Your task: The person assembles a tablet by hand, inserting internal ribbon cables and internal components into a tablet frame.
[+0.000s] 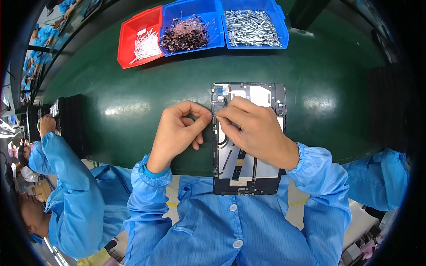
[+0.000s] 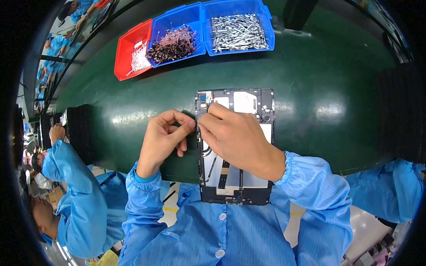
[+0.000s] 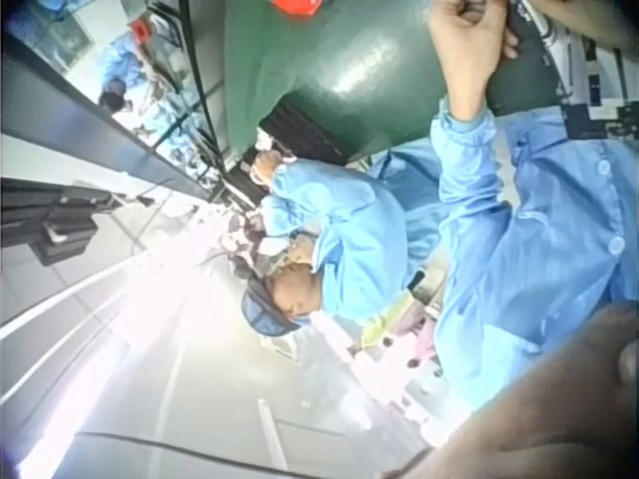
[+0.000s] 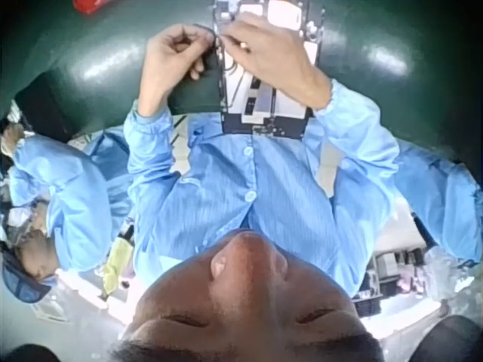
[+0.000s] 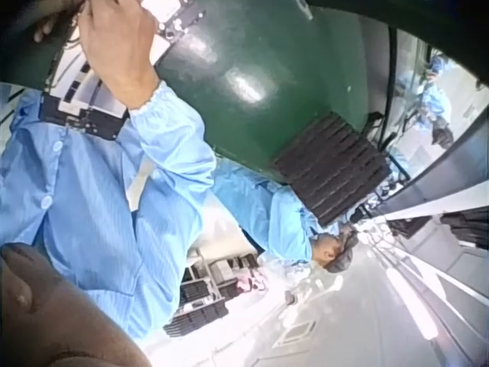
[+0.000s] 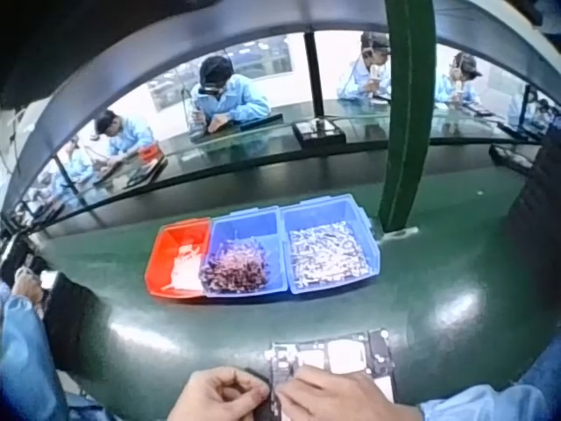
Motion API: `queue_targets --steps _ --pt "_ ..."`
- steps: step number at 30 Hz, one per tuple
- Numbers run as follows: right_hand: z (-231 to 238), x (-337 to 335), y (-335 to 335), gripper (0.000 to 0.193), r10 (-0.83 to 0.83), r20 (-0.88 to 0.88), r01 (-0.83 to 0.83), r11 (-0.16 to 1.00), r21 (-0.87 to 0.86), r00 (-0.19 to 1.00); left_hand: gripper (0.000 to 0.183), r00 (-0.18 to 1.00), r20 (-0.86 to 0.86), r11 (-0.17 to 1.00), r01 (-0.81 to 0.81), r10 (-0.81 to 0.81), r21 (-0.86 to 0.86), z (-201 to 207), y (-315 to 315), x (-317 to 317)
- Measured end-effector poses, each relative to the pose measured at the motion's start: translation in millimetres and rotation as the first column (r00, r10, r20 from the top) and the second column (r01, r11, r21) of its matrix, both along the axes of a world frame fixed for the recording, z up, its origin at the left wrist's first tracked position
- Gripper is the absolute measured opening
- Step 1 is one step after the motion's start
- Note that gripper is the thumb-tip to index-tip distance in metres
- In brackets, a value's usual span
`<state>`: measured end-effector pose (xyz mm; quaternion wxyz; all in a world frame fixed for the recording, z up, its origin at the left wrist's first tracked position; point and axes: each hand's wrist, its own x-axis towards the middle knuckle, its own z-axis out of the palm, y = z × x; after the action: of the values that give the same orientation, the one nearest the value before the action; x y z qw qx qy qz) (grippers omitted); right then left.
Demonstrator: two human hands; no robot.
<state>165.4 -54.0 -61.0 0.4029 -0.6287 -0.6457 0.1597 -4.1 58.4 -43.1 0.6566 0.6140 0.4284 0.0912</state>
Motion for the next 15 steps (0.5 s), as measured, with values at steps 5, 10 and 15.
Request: queue_targets --steps 5,10,15 --pt "1.1 2.3 1.9 0.010 0.026 -0.057 -0.026 1.000 -0.003 0.998 0.011 1.000 -0.015 1.000 0.011 -0.011 0.008 0.8 2.0 0.7" --pt "1.7 5.5 3.6 0.009 0.045 -0.090 -0.048 0.998 -0.027 0.995 0.011 0.999 -0.022 1.000 0.030 -0.031 -0.006 1.0 4.8 0.7" --pt "2.5 8.0 5.4 0.007 0.052 -0.132 -0.060 0.997 -0.058 0.990 0.009 1.000 -0.008 1.000 0.021 -0.021 -0.019 2.2 4.4 2.8"
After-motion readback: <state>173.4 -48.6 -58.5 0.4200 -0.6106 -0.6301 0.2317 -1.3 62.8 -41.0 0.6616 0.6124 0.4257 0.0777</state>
